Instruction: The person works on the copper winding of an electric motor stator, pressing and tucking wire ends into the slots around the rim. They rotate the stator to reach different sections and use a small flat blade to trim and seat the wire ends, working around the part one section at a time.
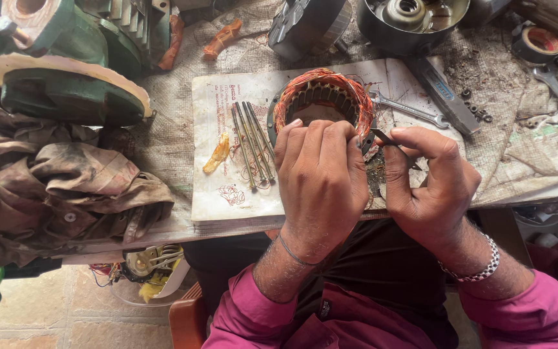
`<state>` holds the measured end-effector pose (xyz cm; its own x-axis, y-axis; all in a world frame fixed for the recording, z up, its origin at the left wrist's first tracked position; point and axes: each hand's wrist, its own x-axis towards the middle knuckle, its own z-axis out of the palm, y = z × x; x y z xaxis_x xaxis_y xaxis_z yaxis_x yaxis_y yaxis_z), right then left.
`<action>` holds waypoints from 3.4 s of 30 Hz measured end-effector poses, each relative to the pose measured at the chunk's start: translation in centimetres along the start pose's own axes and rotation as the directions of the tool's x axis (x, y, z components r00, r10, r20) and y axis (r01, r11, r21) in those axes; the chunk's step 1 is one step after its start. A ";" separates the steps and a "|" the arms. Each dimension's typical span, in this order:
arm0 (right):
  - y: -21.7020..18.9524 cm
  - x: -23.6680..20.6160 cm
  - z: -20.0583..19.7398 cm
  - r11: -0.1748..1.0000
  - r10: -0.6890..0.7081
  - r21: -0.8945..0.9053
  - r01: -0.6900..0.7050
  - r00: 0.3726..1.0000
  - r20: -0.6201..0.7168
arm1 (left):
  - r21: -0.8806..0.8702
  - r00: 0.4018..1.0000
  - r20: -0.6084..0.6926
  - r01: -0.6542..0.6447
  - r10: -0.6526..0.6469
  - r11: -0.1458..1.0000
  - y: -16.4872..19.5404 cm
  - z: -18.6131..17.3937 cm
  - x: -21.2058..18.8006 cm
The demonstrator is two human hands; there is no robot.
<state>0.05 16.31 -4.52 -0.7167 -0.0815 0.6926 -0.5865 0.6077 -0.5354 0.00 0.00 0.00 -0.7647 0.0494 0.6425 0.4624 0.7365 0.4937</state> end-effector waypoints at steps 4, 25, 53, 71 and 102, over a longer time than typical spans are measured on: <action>-0.9 0.7 1.5 1.000 0.005 -0.001 -0.005 1.000 -0.004 | -0.007 1.000 0.022 0.006 -0.006 1.000 -1.4 -1.3 0.6; -2.1 1.8 0.7 0.992 -0.056 0.109 0.055 0.998 0.002 | -0.175 0.989 0.143 0.002 0.024 0.985 -2.4 -3.9 1.4; -3.0 3.3 0.3 0.997 -0.041 0.073 0.033 0.994 0.103 | -0.160 0.994 0.042 -0.088 0.096 0.983 -2.5 -3.8 1.4; -2.3 4.2 -0.4 0.895 0.172 0.348 -0.279 0.936 0.306 | -0.114 0.986 0.045 -0.153 0.159 0.982 -2.7 -3.6 1.2; -1.2 2.2 -0.3 0.439 0.520 0.563 -0.700 0.709 0.476 | -0.091 0.977 0.048 -0.202 0.207 0.975 -2.9 -2.5 0.9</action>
<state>-0.73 15.66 -2.22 -0.9929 -0.1174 -0.0174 0.0317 -0.1208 -0.9922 -0.89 -3.79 0.59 -0.6731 0.2331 0.7019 0.6464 0.6465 0.4052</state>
